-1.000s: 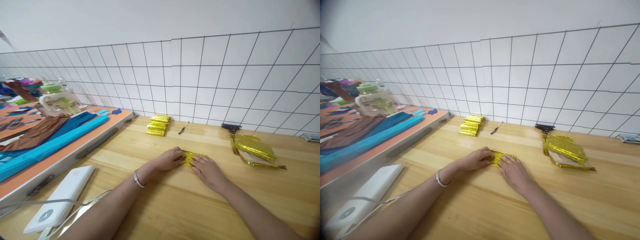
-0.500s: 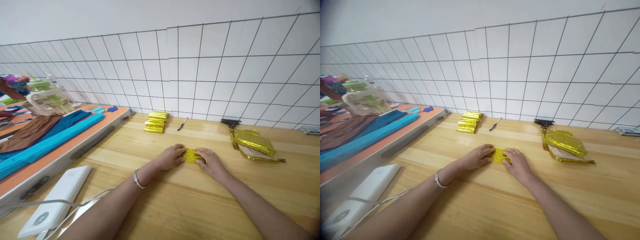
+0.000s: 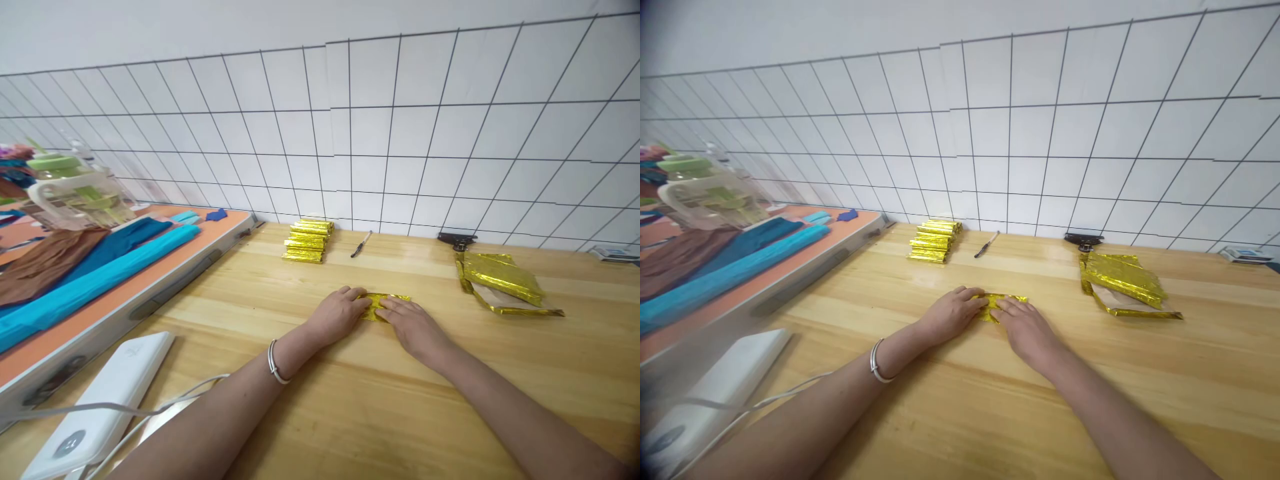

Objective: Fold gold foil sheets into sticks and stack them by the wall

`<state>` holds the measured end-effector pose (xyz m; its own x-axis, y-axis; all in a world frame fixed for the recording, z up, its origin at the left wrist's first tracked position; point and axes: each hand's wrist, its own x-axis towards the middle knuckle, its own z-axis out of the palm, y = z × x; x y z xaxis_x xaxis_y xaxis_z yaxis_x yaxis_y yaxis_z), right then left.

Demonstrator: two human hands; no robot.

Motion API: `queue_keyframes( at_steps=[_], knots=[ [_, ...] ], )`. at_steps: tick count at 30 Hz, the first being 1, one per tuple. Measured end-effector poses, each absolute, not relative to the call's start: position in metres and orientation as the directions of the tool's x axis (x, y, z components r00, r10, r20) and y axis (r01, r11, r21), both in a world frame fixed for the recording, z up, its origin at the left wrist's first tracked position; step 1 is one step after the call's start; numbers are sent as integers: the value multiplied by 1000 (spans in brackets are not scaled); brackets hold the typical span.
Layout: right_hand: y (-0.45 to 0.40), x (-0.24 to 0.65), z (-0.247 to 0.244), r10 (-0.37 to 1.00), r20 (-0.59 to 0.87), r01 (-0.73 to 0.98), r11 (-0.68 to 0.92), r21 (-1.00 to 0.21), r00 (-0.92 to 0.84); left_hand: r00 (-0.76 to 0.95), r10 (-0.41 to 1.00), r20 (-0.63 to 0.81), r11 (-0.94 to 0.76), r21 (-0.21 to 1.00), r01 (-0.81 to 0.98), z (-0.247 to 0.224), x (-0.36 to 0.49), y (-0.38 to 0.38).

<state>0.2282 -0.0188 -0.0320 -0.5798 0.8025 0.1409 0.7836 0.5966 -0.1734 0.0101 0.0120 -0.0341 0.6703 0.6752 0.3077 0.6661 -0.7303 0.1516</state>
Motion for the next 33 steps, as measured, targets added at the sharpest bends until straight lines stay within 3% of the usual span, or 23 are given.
queue_keyframes(
  at_steps=[7, 16, 33],
  knots=[
    [-1, 240, -44, 813, 311, 726, 581, -369, -493, 657, 681, 323, -732, 272, 625, -38, 3, 21],
    [-2, 239, -48, 869, 257, 846, 480, -229, -424, 651, 690, 317, -722, 356, 593, -40, 1, 27],
    [-1, 241, -46, 867, 347, 860, 450, -241, -357, 592, 724, 355, -689, 329, 645, -41, -3, 28]
  ],
)
